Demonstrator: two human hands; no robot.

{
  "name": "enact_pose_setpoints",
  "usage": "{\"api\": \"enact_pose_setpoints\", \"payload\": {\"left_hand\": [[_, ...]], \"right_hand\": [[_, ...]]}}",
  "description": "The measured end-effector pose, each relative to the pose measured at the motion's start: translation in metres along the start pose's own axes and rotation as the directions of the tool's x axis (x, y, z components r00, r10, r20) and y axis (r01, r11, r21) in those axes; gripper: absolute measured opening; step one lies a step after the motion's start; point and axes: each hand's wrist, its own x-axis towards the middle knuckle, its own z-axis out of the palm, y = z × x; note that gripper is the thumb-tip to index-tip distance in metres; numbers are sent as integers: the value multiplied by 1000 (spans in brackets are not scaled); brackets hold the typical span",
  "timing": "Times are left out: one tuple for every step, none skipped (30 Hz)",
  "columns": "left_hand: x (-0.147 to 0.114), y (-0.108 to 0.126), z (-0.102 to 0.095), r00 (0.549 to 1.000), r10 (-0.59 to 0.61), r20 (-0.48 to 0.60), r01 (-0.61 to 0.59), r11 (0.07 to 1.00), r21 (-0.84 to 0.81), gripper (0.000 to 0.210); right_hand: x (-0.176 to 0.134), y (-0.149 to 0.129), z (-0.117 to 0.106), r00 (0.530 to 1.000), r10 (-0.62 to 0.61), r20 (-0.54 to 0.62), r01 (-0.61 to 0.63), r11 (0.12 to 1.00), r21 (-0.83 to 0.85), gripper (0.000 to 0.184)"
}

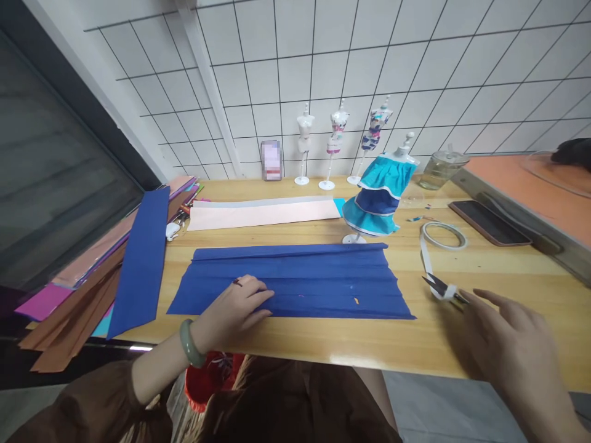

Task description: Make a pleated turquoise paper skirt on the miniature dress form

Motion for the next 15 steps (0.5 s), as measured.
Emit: {"api": "enact_pose_setpoints", "payload": {"left_hand": [[-4,2,3,1000,-12,-18,12,1000,-5,26],[-7,3,5,999,-26,-34,26,1000,-12,28],[-10,4,7,998,-35,-48,34,999,-17,29],[-13,5,9,997,-37,-60,36,999,-17,31],[-15,6,10,997,-32,-71,32,999,-10,32],[-17,7,11,996,-23,-81,23,1000,1,33],[-19,8,12,996,-8,-90,10,1000,15,33],[-21,9,13,995,7,-97,-4,1000,27,33],[-22,10,13,995,20,-101,-16,999,37,32],[-23,12,13,994,29,-103,-24,999,45,31],[-24,13,13,994,32,-105,-27,998,52,29],[-25,14,14,994,33,-106,-27,998,58,28],[-26,14,14,994,31,-106,-24,998,63,27],[-26,14,15,994,28,-107,-21,998,66,26],[-27,15,15,994,27,-108,-19,998,67,25]], "right_hand": [[5,-12,-6,998,-50,-24,53,994,97,27],[10,-25,-12,995,-93,-47,101,974,204,26],[15,-39,-17,985,-163,-49,170,941,291,26],[19,-54,-21,974,-221,-39,220,903,369,26],[22,-67,-23,965,-261,-13,242,874,421,27],[24,-78,-25,955,-296,15,259,859,442,26],[26,-87,-24,949,-316,20,275,854,443,25],[26,-93,-23,942,-334,31,289,855,431,23],[26,-97,-21,936,-349,36,305,859,412,23],[25,-99,-18,931,-363,39,320,863,390,23],[24,-99,-15,925,-377,45,335,866,371,24],[23,-98,-13,920,-389,51,348,868,354,24],[22,-96,-11,915,-399,56,359,869,340,24],[21,-95,-9,911,-408,61,368,871,326,25],[19,-93,-9,908,-414,65,376,872,313,25]]}}
